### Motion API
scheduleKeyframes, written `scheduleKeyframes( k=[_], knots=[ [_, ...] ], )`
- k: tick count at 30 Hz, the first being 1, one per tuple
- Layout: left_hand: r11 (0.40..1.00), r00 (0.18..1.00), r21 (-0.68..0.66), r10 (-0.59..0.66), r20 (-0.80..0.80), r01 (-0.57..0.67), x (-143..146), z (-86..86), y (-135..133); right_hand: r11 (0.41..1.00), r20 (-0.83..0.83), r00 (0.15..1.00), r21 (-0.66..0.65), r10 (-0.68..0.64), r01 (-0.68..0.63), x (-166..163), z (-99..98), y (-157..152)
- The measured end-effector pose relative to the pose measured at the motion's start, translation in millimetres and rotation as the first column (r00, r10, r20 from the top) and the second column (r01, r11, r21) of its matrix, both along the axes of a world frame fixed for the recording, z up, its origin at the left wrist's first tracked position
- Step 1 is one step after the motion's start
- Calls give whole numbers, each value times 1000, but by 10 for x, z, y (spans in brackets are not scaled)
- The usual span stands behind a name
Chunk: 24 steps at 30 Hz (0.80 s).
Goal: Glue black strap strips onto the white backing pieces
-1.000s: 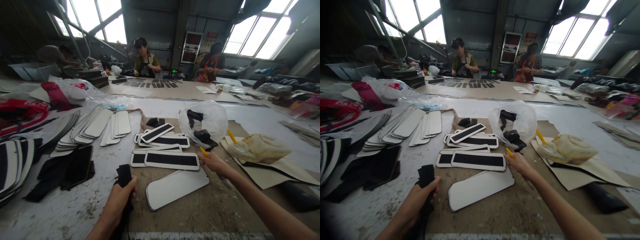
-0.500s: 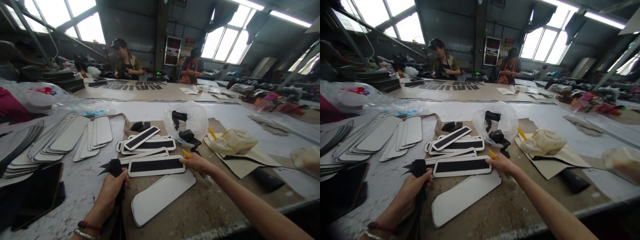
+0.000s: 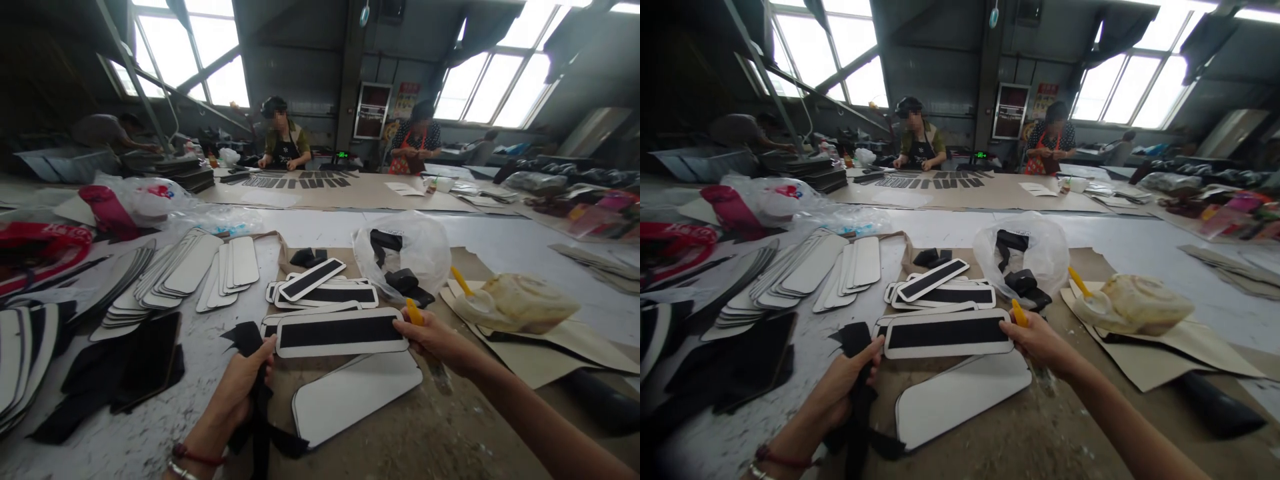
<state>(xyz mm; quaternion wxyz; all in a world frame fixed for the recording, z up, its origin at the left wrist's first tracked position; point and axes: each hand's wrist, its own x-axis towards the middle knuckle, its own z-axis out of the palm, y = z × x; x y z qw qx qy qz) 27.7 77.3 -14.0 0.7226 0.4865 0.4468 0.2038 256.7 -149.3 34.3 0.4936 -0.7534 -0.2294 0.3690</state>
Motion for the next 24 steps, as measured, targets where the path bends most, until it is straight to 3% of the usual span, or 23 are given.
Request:
scheduleKeyframes(
  k=[7, 12, 18, 24],
  knots=[
    [1000, 993, 7, 9, 118, -10, -185, 197, -138, 999, -44, 998, -1, 33, -34, -162, 141, -6],
    [996, 997, 73, 41, 60, -45, -271, 326, -218, 999, -41, 999, 4, 36, -36, -238, 156, 0],
    [996, 994, 39, 83, 64, -85, -342, 357, -266, 999, 6, 1000, 36, -15, 14, -283, 88, 10],
    [996, 993, -29, 84, 87, -82, -403, 323, -295, 994, 25, 998, 90, 63, -65, -301, 75, -12]
  ],
)
